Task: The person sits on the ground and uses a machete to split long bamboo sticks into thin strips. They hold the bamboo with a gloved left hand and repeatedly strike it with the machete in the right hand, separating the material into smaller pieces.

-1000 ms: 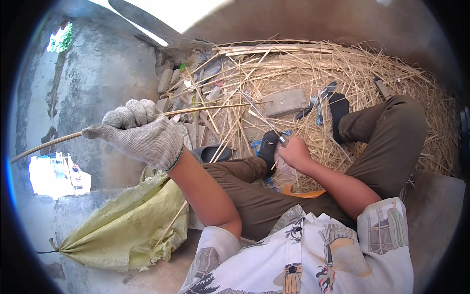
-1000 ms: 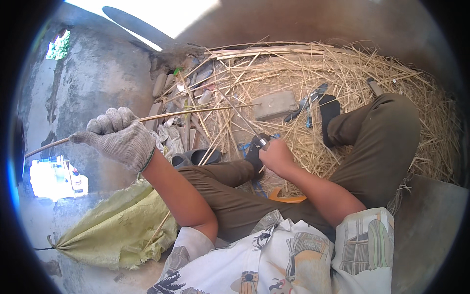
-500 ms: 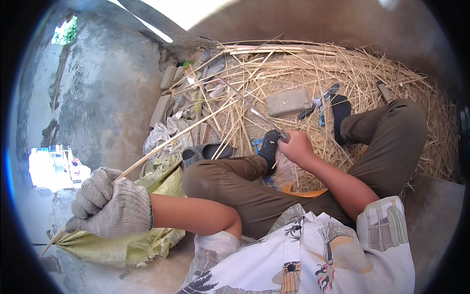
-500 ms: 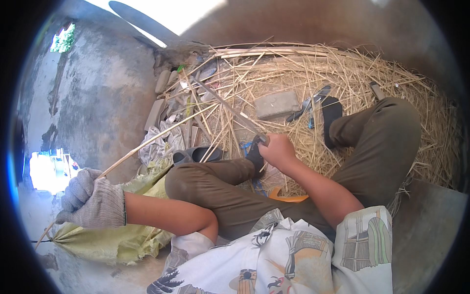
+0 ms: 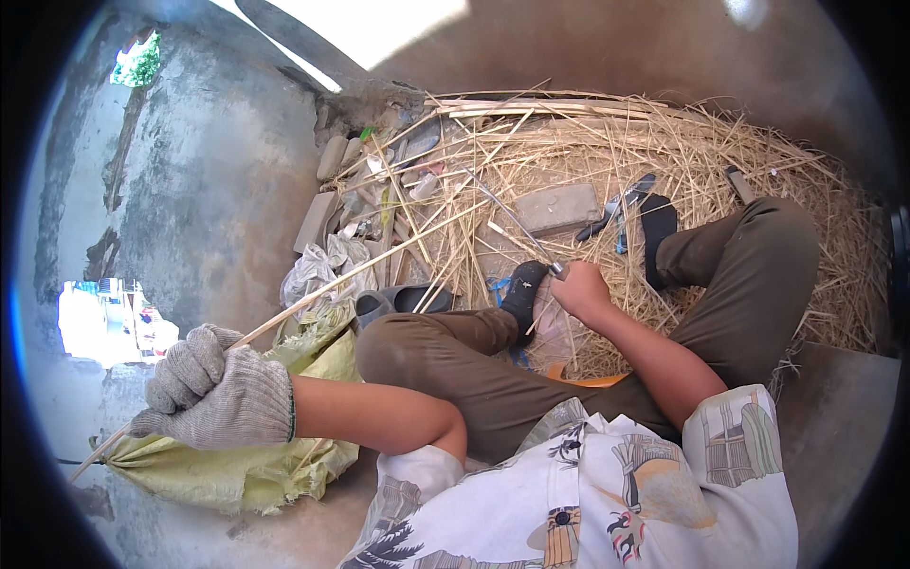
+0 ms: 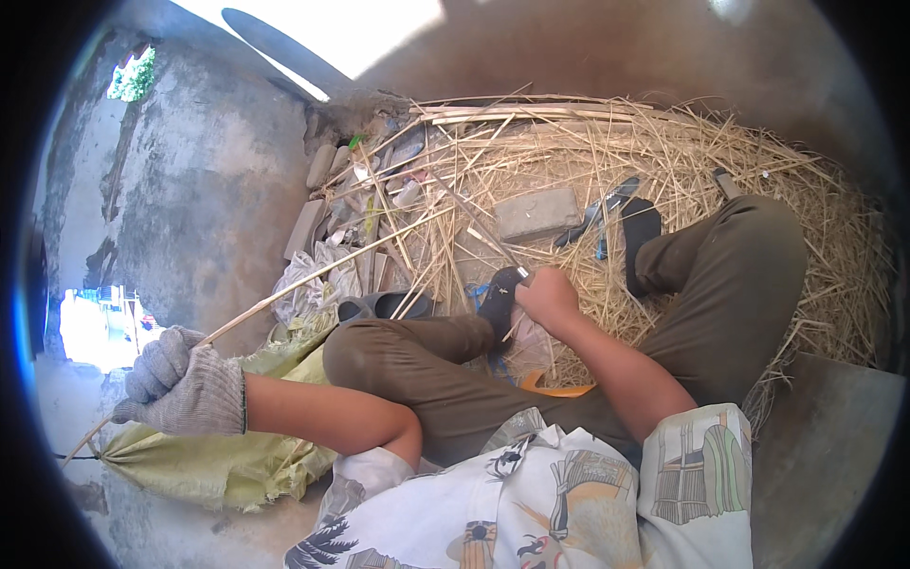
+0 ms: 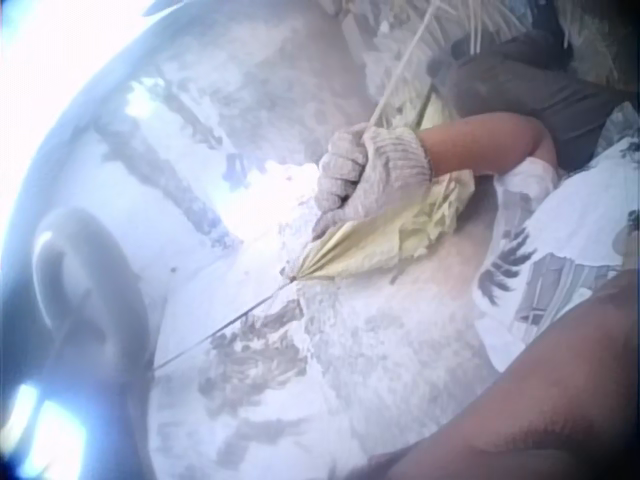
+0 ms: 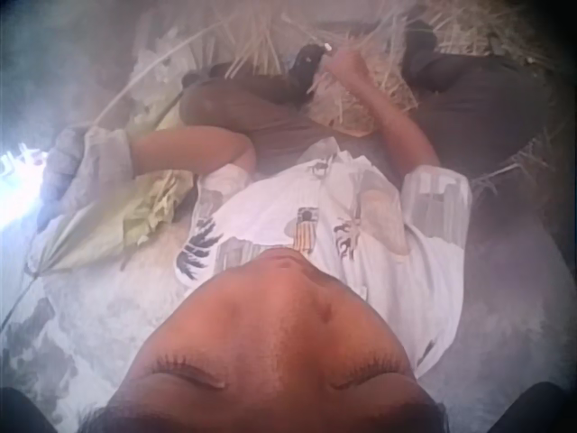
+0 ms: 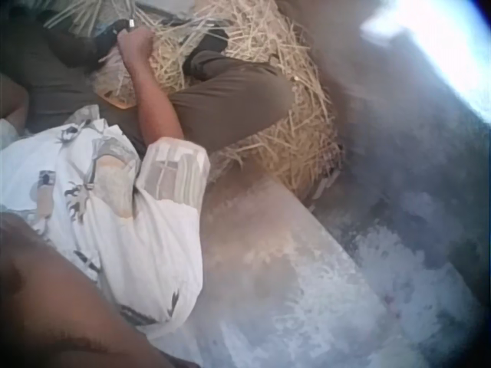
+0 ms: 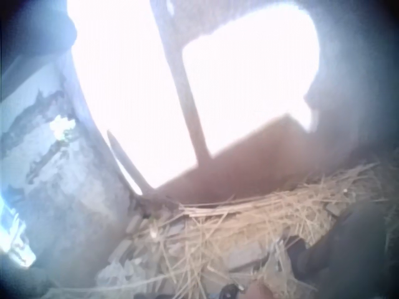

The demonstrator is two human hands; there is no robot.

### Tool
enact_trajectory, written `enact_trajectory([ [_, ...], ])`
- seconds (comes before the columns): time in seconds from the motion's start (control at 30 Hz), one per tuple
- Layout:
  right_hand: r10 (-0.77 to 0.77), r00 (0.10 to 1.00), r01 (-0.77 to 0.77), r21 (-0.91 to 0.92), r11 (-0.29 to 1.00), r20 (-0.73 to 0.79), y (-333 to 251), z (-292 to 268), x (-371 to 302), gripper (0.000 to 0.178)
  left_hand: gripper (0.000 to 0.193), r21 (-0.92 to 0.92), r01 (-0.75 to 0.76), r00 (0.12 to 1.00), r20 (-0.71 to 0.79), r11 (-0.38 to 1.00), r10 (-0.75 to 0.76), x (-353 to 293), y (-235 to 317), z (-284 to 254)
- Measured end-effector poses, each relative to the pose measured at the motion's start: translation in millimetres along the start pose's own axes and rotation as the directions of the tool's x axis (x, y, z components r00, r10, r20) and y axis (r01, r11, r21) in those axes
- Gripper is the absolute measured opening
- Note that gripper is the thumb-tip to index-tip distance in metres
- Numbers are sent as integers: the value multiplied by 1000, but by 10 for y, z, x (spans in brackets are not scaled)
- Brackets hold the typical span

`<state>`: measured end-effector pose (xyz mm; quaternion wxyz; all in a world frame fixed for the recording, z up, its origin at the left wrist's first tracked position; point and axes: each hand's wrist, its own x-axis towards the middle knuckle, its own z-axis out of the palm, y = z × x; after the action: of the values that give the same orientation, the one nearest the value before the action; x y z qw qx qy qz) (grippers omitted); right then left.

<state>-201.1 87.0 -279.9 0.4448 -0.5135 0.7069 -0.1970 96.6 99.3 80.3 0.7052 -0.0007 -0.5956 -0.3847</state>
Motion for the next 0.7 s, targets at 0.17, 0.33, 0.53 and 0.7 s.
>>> enact_trajectory([
  [0.17, -328, 944, 327, -47, 944, -29, -196, -53, -127, 30, 61, 53, -8, 1000, 19, 999, 7, -85, 200, -21],
  [0.33, 31, 998, -35, -71, 997, -62, 110, -45, 92, 29, 55, 142, -104, 983, -138, 984, 123, -349, 593, 314],
  [0.53, 378, 910, -306, 341, 889, -170, 451, 135, 325, 26, 50, 140, -244, 940, -211, 960, 269, -449, 755, 299],
  [0.7, 494, 869, -356, 666, 655, -20, 254, 91, 378, 20, 54, 47, -105, 993, -43, 993, 107, -214, 231, 311],
])
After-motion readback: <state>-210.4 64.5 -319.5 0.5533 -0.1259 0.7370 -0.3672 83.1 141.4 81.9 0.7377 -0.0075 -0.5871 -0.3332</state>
